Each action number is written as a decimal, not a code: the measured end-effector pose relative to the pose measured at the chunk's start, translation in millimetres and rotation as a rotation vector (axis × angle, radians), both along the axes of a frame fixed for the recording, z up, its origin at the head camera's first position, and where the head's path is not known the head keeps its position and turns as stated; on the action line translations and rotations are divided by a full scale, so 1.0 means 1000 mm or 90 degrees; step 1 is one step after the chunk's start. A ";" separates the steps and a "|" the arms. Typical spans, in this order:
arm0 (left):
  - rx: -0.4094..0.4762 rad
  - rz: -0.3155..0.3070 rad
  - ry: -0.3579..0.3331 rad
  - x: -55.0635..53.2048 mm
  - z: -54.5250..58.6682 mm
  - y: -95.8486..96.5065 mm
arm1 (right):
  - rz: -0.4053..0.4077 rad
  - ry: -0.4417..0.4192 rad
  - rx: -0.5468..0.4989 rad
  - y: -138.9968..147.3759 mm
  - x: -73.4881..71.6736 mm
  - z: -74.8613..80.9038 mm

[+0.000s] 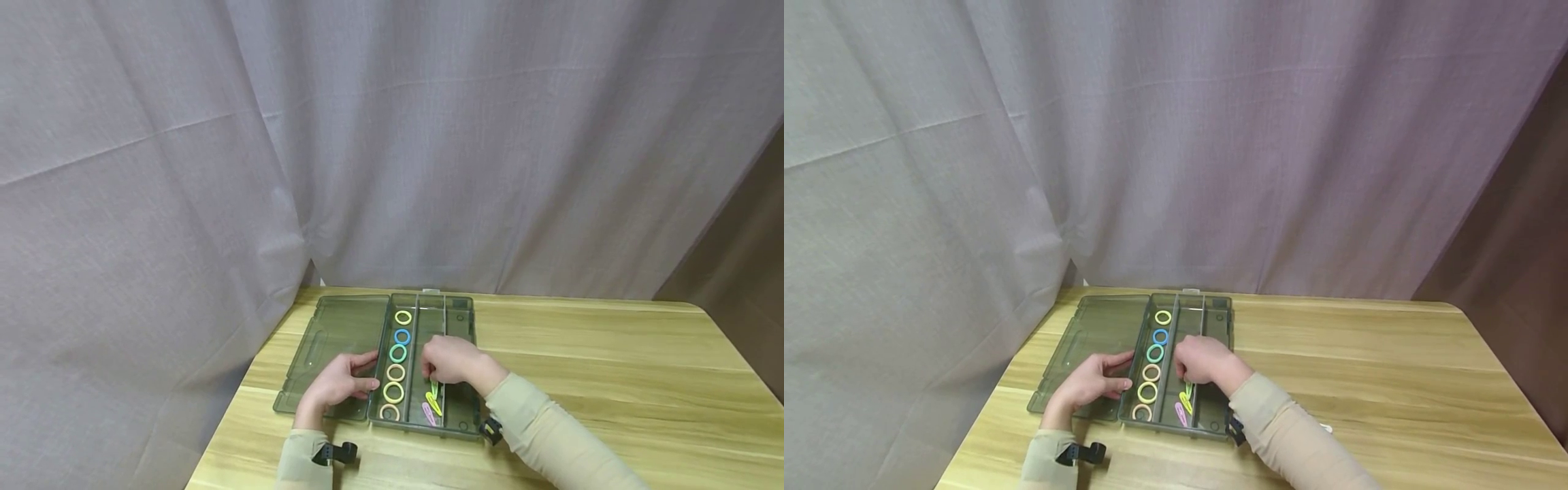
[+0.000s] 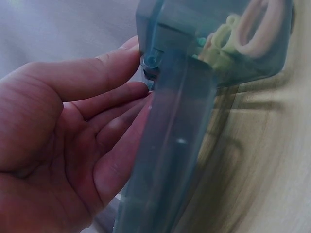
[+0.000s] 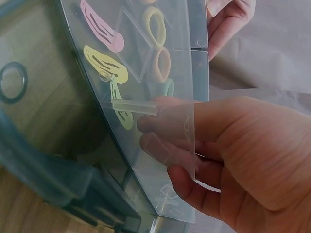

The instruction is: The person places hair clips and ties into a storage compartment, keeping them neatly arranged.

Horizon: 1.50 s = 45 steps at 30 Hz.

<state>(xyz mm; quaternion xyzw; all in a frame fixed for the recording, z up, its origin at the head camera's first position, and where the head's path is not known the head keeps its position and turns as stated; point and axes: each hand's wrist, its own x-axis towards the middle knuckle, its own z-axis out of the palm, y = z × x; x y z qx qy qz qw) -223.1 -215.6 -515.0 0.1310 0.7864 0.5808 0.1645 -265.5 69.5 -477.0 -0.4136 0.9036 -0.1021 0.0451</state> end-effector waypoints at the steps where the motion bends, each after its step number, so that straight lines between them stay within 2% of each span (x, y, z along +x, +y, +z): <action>1: 0.000 0.000 0.000 0.000 0.000 0.000 | -0.002 -0.002 0.002 0.000 0.000 0.000; 22: -0.005 -0.001 -0.003 0.000 0.002 0.001 | -0.002 -0.009 0.012 -0.003 0.000 -0.001; 36: 0.002 0.000 -0.007 0.000 0.002 0.000 | 0.015 -0.006 -0.002 -0.003 0.001 0.004; 45: 0.003 0.000 -0.009 0.000 0.002 0.000 | 0.018 -0.036 0.009 -0.006 0.000 0.001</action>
